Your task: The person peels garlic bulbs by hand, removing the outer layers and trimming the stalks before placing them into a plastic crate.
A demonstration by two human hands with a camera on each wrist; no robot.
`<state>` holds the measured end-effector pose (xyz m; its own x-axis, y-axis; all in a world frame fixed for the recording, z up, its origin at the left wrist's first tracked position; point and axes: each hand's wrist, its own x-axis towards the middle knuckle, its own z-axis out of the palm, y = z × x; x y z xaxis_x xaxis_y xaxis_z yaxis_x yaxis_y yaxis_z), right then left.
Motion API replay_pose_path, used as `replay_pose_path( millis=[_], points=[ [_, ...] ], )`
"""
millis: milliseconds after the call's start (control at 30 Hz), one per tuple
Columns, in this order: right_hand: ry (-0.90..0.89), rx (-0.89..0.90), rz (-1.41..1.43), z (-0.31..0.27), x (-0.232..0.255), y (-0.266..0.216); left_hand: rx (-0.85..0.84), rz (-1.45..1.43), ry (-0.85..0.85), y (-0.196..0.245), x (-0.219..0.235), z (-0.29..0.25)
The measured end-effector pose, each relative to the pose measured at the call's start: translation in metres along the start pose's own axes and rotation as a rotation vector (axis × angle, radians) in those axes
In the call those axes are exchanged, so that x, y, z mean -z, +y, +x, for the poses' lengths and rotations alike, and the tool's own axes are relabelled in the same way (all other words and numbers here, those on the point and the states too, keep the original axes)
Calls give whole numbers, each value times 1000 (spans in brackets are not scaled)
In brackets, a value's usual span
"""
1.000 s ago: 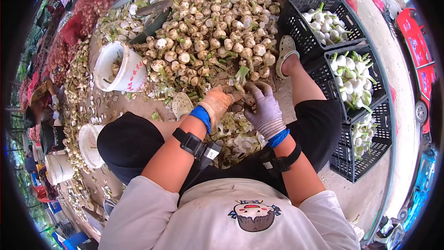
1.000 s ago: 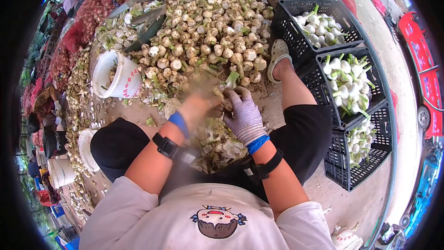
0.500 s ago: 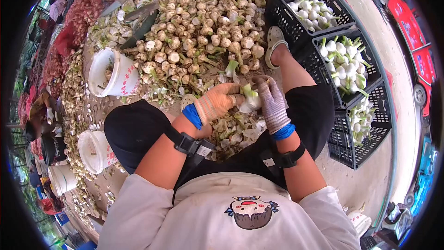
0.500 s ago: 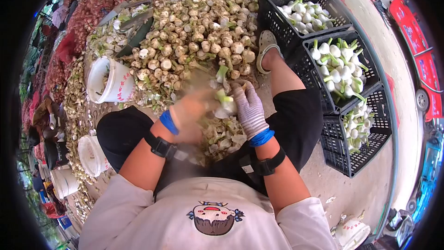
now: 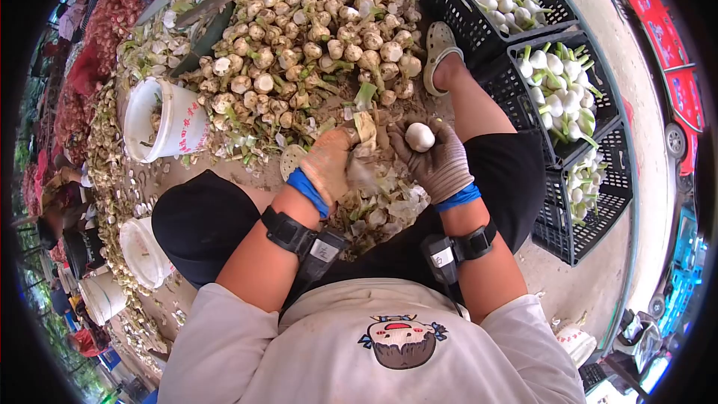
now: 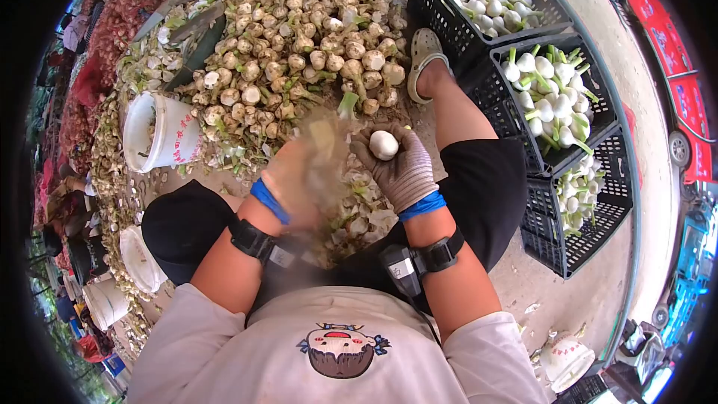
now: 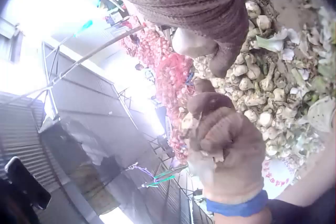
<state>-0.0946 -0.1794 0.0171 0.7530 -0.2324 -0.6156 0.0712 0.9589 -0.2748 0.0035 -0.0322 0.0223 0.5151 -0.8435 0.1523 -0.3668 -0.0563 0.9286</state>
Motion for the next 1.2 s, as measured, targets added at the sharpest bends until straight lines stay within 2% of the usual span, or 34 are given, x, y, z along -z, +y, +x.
replay_pose_path(
  millis=[33,100,133,167,200,233,267,300,367,433,467,500,567,600,633,667,700,733,767,800,833,867,900,933,967,1033,1067,1100,1133,1167,1200],
  points=[
    [13,-44,161,0,-1,-2,145,-98,36,0,-3,2],
    [50,-30,135,0,1,-1,433,-291,109,2,-7,8],
    [30,137,-231,9,12,2,275,232,-30,3,-7,16],
    [2,310,-597,17,16,-1,420,329,-157,14,-7,21],
    [145,172,-76,14,0,-16,435,421,-176,10,-9,30],
    [79,321,118,0,-11,-35,457,507,-201,2,-12,36],
    [-266,318,316,-18,-9,-63,459,504,-203,-21,-14,43],
    [-284,699,-9,-16,15,-90,524,600,-211,-56,-14,55],
    [-698,440,600,-49,14,-115,587,694,-211,-104,-15,79],
    [-504,398,527,-37,7,-104,560,952,-55,-132,-8,106],
    [-274,351,382,-27,-7,-90,599,982,34,-137,-4,126],
    [-44,301,236,-18,-19,-77,745,1038,-16,-128,5,149],
    [-172,122,-99,5,-7,-64,459,1261,251,-167,15,171],
    [-103,183,-306,12,-1,-55,527,1117,155,-184,24,184],
    [-43,247,-513,17,1,-49,206,872,250,-198,33,189],
    [28,304,-831,18,-11,-52,417,771,149,-193,36,196],
    [127,455,-968,32,-1,-44,477,797,95,-190,32,197],
    [219,529,-1257,30,-11,-48,470,807,-32,-146,31,197],
    [242,689,-1505,37,-2,-50,588,629,-121,-121,27,197],
    [330,777,-1699,35,-11,-50,633,447,-173,-104,18,192],
    [421,894,-2024,34,-15,-50,740,289,-336,-58,17,189],
    [370,909,-2030,35,-18,-47,568,-16,-226,-67,-4,167],
    [325,912,-2046,33,-17,-44,695,-809,-71,-104,-36,147],
    [306,937,-2047,32,-13,-41,597,-347,-195,-48,-17,139],
    [284,939,-1989,33,-8,-37,703,-774,-71,-41,-20,128],
    [245,958,-1923,25,-11,-33,1066,-627,-101,2,-5,117],
    [194,895,-1938,18,-16,-30,1054,-617,-87,-10,-7,108],
    [145,832,-1951,11,-19,-27,917,-456,-225,-37,-12,95],
    [108,843,-1934,8,-18,-26,778,-294,-357,-50,-13,87],
    [100,857,-1929,5,-17,-25,771,-285,-349,-31,-7,86],
    [79,862,-1952,1,-15,-24,894,-338,-269,2,2,87]
  ],
)
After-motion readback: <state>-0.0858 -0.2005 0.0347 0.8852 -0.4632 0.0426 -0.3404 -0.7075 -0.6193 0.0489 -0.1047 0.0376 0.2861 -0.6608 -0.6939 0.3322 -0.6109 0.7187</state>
